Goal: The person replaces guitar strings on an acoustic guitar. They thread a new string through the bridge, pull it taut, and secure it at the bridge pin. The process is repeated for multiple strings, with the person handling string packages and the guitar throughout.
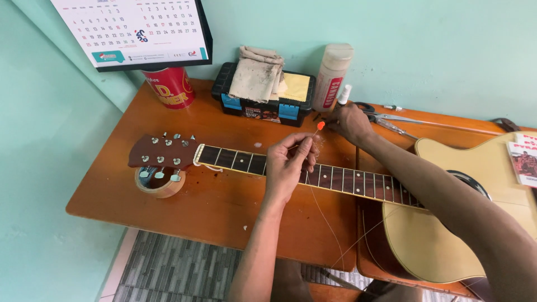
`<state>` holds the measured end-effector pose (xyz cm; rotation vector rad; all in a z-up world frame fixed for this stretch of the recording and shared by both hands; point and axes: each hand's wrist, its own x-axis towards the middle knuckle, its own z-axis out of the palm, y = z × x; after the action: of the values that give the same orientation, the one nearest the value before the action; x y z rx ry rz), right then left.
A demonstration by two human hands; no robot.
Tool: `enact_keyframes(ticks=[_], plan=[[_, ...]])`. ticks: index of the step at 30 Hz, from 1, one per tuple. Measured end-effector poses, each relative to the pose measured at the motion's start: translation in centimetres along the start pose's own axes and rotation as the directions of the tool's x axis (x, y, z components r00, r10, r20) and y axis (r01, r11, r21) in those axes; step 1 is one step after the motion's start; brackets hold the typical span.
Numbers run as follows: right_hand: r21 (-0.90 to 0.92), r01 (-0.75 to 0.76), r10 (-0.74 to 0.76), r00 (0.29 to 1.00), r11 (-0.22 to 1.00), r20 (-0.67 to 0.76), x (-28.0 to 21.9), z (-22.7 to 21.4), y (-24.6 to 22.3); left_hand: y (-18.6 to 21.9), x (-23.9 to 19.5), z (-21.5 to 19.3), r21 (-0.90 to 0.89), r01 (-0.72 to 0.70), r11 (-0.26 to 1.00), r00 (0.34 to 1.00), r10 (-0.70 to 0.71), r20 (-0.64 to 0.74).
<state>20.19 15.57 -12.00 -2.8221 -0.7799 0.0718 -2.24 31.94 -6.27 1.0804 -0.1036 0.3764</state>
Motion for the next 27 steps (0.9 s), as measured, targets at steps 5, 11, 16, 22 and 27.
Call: enact_keyframes(ticks=[5,11,16,22,27], plan=[[-0.041,0.019,-0.019,1.0,0.999,0.009,0.8,1.1,0.7,0.1,-0.2,0.0,0.015,-0.012,1.0,1.0,0.012,-0.002],[-0.043,0.106,-0.107,0.994,0.993,-0.03,-1.6,-2.4,-0.4,-0.2,-0.2,0.3,0.08,-0.029,0.996,1.0,0.029,-0.001],[0.16,0.163,-0.13,0.972,0.974,-0.198,-5.6,-6.8,1.0,-0.2,-0.2,0.9,0.124,-0.023,0.992,1.0,0.021,0.014],[0.426,0.125,0.016,0.95,0.896,-0.313,-18.4,-17.1,1.5,1.5,-1.3,6.0,0.219,-0.064,0.974,0.995,0.047,0.084],[0.569,0.023,0.273,0.861,0.822,-0.43,-30.5,-22.9,3.7,5.3,-3.0,12.9,0.332,-0.203,0.921,0.95,0.103,0.295]])
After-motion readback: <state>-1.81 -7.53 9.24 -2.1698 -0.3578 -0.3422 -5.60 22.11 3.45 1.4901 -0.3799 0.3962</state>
